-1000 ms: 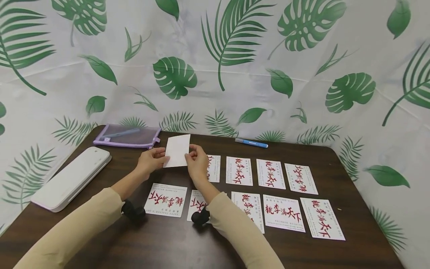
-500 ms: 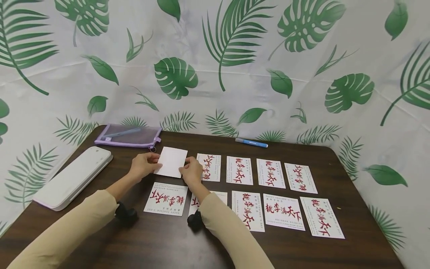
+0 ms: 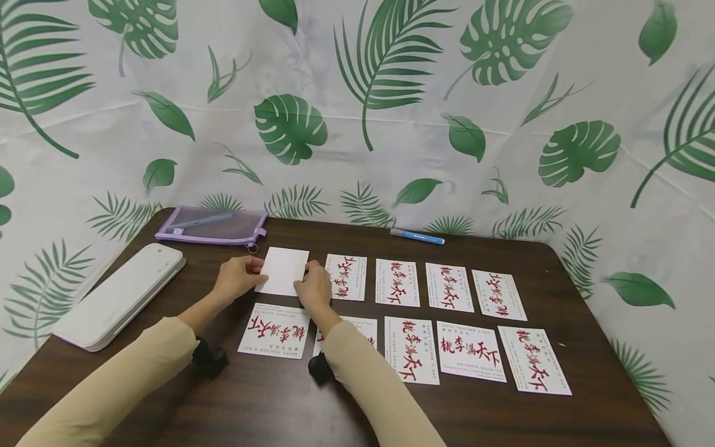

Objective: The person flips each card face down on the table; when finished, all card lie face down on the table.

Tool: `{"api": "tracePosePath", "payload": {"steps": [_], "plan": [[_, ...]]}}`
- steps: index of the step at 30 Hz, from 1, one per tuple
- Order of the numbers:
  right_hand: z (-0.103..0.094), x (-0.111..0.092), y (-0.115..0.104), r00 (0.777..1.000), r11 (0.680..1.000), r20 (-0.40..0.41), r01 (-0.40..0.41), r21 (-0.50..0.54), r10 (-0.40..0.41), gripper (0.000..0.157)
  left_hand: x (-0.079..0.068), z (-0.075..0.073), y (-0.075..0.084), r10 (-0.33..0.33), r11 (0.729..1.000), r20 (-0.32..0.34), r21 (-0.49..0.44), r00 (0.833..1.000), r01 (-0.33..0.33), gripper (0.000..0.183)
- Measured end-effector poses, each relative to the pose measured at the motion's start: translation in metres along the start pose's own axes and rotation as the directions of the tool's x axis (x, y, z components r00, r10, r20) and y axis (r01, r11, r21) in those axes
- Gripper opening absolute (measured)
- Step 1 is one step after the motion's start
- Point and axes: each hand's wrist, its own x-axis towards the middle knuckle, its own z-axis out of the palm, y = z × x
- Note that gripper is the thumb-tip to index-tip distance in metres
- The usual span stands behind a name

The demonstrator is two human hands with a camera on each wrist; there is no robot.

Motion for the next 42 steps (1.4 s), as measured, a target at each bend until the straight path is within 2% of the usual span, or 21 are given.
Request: {"api": "tracePosePath", "payload": {"steps": [5, 11, 14, 17, 21, 24, 26, 28, 33, 36, 42], "plan": [[-0.003, 0.001, -0.001, 0.999, 0.999, 0.017, 0.031, -0.025, -0.030, 0.039, 0.003, 0.000, 0.004, 0.013, 1.000, 0.006, 0.014, 1.000, -0.013, 0.032], [-0.006, 0.003, 0.000, 0.999, 0.999, 0.033, 0.030, -0.040, -0.029, 0.042, 0.005, 0.000, 0.007, 0.028, 0.999, 0.026, 0.039, 0.999, -0.029, 0.032], [-0.006, 0.003, 0.001, 0.998, 0.999, 0.048, 0.034, -0.029, -0.033, 0.043, 0.005, -0.001, 0.007, 0.029, 0.998, 0.038, 0.060, 0.999, -0.032, 0.031], [-0.008, 0.006, 0.006, 0.998, 0.998, 0.027, 0.058, -0.007, -0.058, 0.041, 0.004, -0.001, 0.006, 0.024, 0.997, 0.056, 0.074, 0.998, -0.028, 0.030], [-0.028, 0.020, 0.018, 0.995, 0.996, -0.056, 0.083, 0.036, -0.081, 0.036, 0.006, 0.001, 0.011, 0.059, 0.996, 0.050, 0.068, 0.997, -0.062, 0.034], [-0.053, 0.032, 0.032, 0.993, 0.996, -0.112, 0.047, 0.075, -0.038, 0.032, 0.011, 0.005, 0.022, 0.135, 0.990, 0.050, 0.021, 0.990, -0.137, 0.039], [-0.067, 0.038, 0.043, 0.992, 0.996, -0.125, -0.001, 0.084, 0.012, 0.030, 0.014, 0.010, 0.033, 0.176, 0.984, 0.080, -0.026, 0.981, -0.174, 0.042], [-0.078, 0.041, 0.054, 0.992, 0.994, -0.109, -0.047, 0.095, 0.057, 0.030, 0.018, 0.016, 0.045, 0.204, 0.978, 0.141, -0.081, 0.969, -0.194, 0.046], [-0.091, 0.041, 0.069, 0.993, 0.987, -0.022, -0.109, 0.117, 0.112, 0.034, 0.024, 0.033, 0.068, 0.174, 0.978, 0.285, -0.159, 0.943, -0.133, 0.054], [-0.093, 0.040, 0.073, 0.991, 0.983, 0.012, -0.131, 0.132, 0.130, 0.037, 0.027, 0.042, 0.075, 0.151, 0.984, 0.310, -0.137, 0.939, -0.113, 0.058], [-0.094, 0.040, 0.077, 0.988, 0.985, 0.029, -0.151, 0.082, 0.149, 0.042, 0.034, 0.054, 0.082, 0.126, 0.992, 0.348, -0.067, 0.929, -0.109, 0.064]]}}
